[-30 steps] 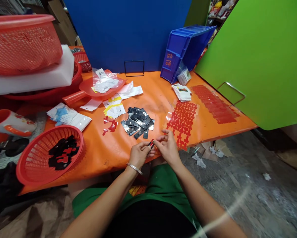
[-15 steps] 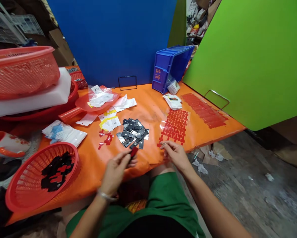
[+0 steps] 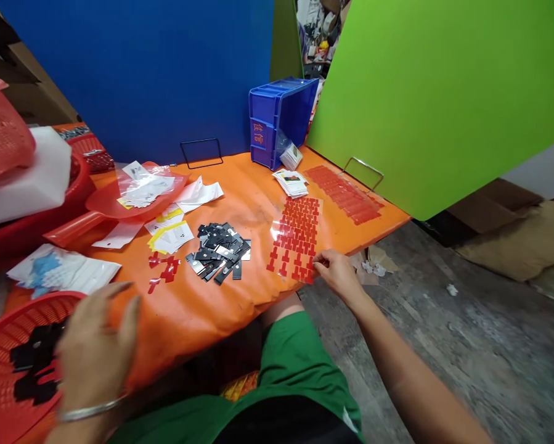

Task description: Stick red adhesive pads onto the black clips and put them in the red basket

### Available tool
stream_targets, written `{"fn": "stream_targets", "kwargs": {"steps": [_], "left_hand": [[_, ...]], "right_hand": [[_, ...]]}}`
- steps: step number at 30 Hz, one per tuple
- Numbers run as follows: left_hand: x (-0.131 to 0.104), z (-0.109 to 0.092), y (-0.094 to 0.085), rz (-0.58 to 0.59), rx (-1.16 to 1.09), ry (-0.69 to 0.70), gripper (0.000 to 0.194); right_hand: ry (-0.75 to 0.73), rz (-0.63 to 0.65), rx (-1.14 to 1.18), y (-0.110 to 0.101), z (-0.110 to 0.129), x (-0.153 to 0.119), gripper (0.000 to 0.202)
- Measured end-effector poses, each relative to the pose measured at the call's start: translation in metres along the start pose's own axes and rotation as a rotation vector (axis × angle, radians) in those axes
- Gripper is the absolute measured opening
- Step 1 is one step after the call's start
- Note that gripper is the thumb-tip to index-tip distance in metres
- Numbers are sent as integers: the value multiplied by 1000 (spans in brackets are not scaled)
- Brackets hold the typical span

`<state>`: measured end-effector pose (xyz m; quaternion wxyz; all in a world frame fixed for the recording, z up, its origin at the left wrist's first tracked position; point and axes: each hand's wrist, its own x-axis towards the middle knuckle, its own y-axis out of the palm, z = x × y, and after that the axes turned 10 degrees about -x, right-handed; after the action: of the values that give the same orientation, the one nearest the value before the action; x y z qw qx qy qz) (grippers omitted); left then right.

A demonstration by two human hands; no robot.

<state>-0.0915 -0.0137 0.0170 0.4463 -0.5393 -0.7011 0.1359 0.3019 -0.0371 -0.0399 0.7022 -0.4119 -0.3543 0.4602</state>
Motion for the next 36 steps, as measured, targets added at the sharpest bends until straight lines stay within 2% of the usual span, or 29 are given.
{"fn": "stream_targets", "kwargs": {"steps": [4,7,10,13,17,22,27,32,36], "left_hand": [[-14,-51,78,328,-213,186,21],[-30,-87,127,513,-300,294,21],[-42,-112,163,649,-280,409,29],[-49,-123,185,738,-199,471,40],[-53,-122,197,790,-114,452,46],[-53,-119,199,791,-55,490,44],[-55,-122,201,762,43,554,46],[-56,-122,201,806,90,564,46],[-51,-123,199,846,78,538,46]], "right_hand": [[-53,35,-43,3,6,2,14],[-96,109,-36,7,8,2,13],[-93,156,-22,12,9,2,10],[-84,160,-26,13,11,4,11],[-73,212,-57,10,17,7,18],[-91,83,-173,11,22,-4,10],[-73,99,-159,17,21,-11,15],[-71,79,58,19,13,-3,15],[-25,188,430,5,0,0,10]]}}
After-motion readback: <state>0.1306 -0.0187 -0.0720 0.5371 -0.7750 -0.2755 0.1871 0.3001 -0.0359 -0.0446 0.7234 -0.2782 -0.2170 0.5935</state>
